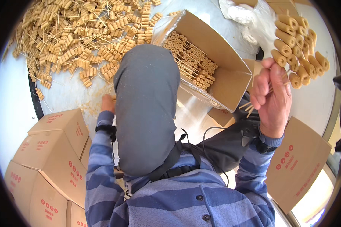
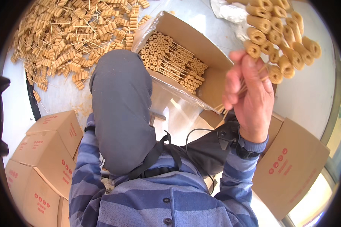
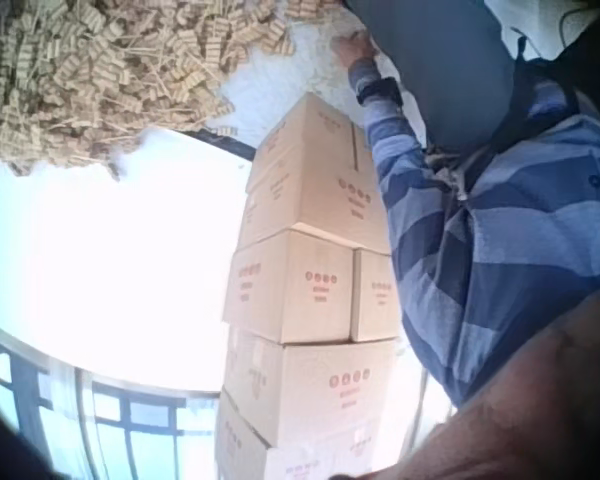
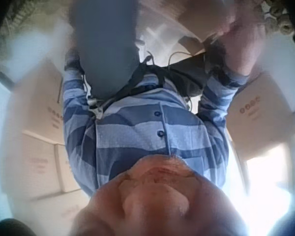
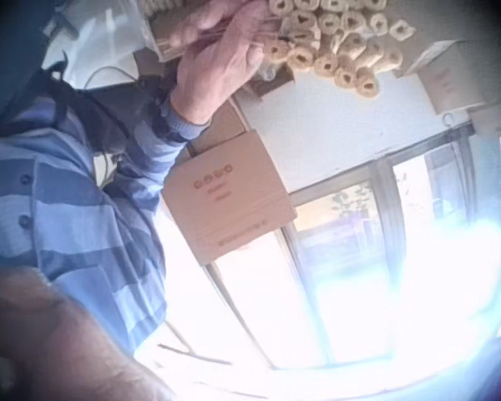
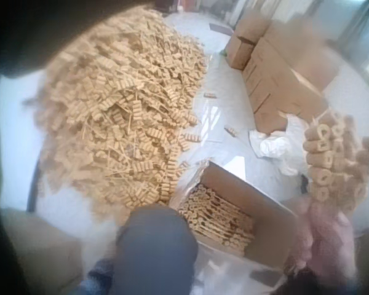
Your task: The person picks up small cylindrical snacks and wooden sticks from a pile on the floor, threads the snacks onto the sticks, and places the assembled skewers into a cardboard box. The person repeats this process continuously.
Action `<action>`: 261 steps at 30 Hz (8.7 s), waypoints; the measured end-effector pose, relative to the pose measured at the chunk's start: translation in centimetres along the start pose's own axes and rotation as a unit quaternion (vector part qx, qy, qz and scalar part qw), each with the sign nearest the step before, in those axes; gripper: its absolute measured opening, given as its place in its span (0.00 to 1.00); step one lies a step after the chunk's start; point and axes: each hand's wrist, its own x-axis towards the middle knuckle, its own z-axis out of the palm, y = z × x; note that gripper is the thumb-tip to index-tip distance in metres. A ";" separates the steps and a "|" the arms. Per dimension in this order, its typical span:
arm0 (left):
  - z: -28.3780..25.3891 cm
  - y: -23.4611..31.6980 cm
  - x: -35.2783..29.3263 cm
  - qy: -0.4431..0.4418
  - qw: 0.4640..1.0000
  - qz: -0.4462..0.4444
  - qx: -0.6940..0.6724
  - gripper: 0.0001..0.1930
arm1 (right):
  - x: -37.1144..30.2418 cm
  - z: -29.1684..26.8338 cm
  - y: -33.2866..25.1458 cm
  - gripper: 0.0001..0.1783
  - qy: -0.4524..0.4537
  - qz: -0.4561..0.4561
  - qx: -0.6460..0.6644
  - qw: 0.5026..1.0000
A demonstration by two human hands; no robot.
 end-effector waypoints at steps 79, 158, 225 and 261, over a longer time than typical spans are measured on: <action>-24.3 34.8 -17.8 -0.328 0.405 0.090 -0.849 0.35 | -15.8 -0.1 6.7 0.26 -0.409 0.307 0.100 0.853; -23.9 35.0 -15.7 -0.265 0.425 0.119 -0.857 0.37 | -12.6 -0.6 6.3 0.27 -0.374 0.244 0.042 0.894; -26.4 50.7 -5.9 -0.351 0.815 0.384 -0.256 0.49 | -11.0 -4.8 13.0 0.33 -0.012 -0.178 -0.392 0.902; 6.9 49.7 6.9 -0.019 0.693 0.656 0.297 0.49 | -6.3 -6.9 20.5 0.25 -0.031 -0.041 -0.595 0.802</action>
